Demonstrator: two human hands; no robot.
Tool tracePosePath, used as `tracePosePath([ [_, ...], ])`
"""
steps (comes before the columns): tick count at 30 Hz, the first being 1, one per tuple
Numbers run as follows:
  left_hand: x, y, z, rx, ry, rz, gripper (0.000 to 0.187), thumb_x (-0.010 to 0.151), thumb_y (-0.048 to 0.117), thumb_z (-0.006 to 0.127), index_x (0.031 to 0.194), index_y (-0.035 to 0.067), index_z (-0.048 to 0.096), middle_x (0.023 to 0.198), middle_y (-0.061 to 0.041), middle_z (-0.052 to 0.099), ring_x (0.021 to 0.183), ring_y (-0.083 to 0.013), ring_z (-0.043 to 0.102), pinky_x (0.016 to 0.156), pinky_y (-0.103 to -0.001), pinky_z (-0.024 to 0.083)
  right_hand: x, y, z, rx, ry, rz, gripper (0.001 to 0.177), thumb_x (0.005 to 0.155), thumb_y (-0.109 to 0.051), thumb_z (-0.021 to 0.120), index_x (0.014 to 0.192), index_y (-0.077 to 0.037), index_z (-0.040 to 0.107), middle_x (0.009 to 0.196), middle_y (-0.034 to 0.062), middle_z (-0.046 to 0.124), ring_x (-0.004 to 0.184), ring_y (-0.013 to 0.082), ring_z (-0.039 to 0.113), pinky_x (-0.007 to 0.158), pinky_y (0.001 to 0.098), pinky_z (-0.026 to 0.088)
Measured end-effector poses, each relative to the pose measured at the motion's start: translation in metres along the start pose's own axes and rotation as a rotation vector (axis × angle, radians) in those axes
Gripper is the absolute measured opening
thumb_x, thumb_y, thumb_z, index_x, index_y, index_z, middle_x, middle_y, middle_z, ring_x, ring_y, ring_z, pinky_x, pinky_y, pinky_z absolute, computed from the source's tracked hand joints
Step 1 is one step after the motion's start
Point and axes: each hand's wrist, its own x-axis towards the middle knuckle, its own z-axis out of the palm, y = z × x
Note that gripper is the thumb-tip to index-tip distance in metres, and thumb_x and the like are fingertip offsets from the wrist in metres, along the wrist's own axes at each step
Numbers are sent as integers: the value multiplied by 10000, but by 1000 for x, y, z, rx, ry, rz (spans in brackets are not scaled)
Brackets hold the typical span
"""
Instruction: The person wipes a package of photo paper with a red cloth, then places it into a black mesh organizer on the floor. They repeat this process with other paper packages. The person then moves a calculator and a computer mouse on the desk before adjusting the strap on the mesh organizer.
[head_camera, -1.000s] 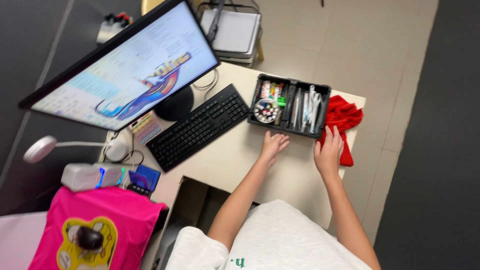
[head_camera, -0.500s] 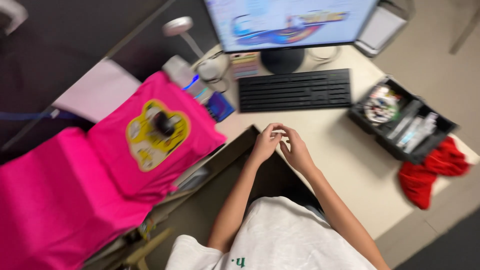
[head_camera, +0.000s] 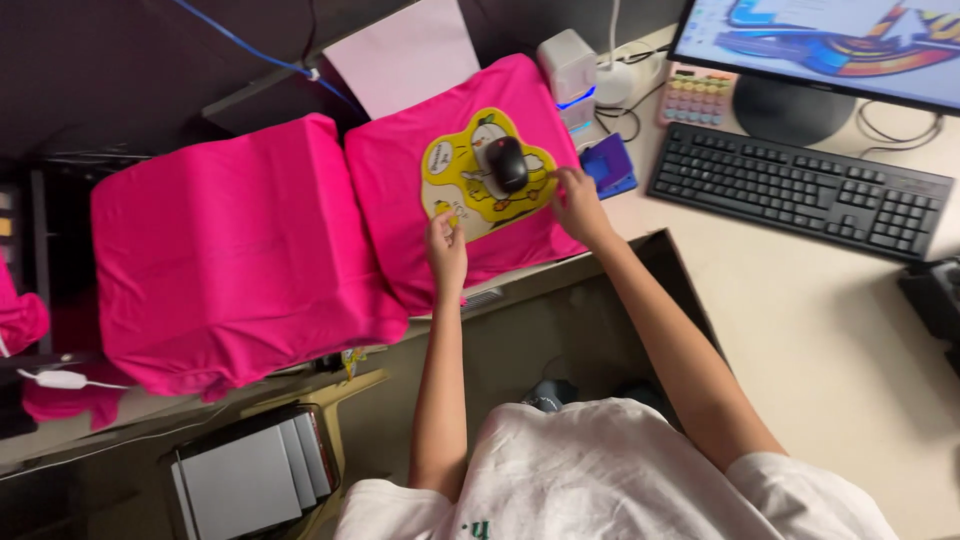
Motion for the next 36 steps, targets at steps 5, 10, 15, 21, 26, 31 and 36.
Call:
tracePosePath([
  [5, 31, -60, -24, 226, 117, 99, 368, 937, 129, 716, 1261, -2, 602, 1239, -192, 628, 1099, -321, 641, 898, -403, 534, 37, -14, 37, -257, 82, -12, 403, 906, -190, 747, 1268, -47, 646, 1292, 173, 619, 1155, 406, 550, 957, 509, 467],
  [10, 54, -78, -20, 116, 8, -30, 456, 912, 170, 720, 1288, -39, 568, 1205, -207, 632, 996, -286, 675, 844, -383, 555, 50, -50, 61, -389, 79, 20, 687, 819, -455, 830, 1285, 4, 619, 1300, 156, 592, 1194, 381, 516, 947, 546, 404],
  [15, 72, -77, -24, 24, -81, -184, 376, 935, 169, 734, 1185, -83, 609, 989, -174, 658, 854, -231, 649, 735, -367, 528, 51, -79, 79, -425, -34, 43, 836, 740, -609, 826, 1259, -7, 567, 1337, 167, 563, 1246, 377, 487, 1002, 549, 374],
  [21, 81, -75, -18, -41, -88, -218, 372, 929, 202, 760, 1151, -54, 605, 912, -106, 661, 778, -175, 644, 678, -333, 537, 56, -26, 95, -585, 146, 80, 633, 890, -475, 756, 1308, -42, 562, 1360, 191, 547, 1272, 404, 469, 1018, 592, 334],
  [26, 86, -68, -3, -112, -68, -123, 485, 913, 218, 797, 1220, -43, 527, 1030, -129, 679, 873, -194, 674, 739, -339, 557, 71, -1, 80, -559, 65, 283, 489, 881, -317, 747, 1261, -42, 612, 1283, 206, 555, 1232, 421, 481, 1002, 584, 376],
  [31, 82, -12, -10, -181, -78, -184, 476, 904, 146, 732, 1278, -18, 486, 1109, -140, 678, 928, -221, 692, 766, -365, 564, 73, 19, 70, -354, 95, 279, 203, 933, -179, 707, 1083, -45, 678, 1152, 238, 617, 1067, 455, 588, 879, 551, 485],
  [36, 73, 9, -6, -220, -113, -88, 395, 948, 61, 654, 1301, -1, 488, 1151, -158, 680, 982, -213, 700, 836, -357, 570, 59, -11, 36, -113, 138, 227, 143, 949, -99, 669, 1058, -6, 661, 915, 256, 698, 893, 472, 665, 766, 534, 531],
])
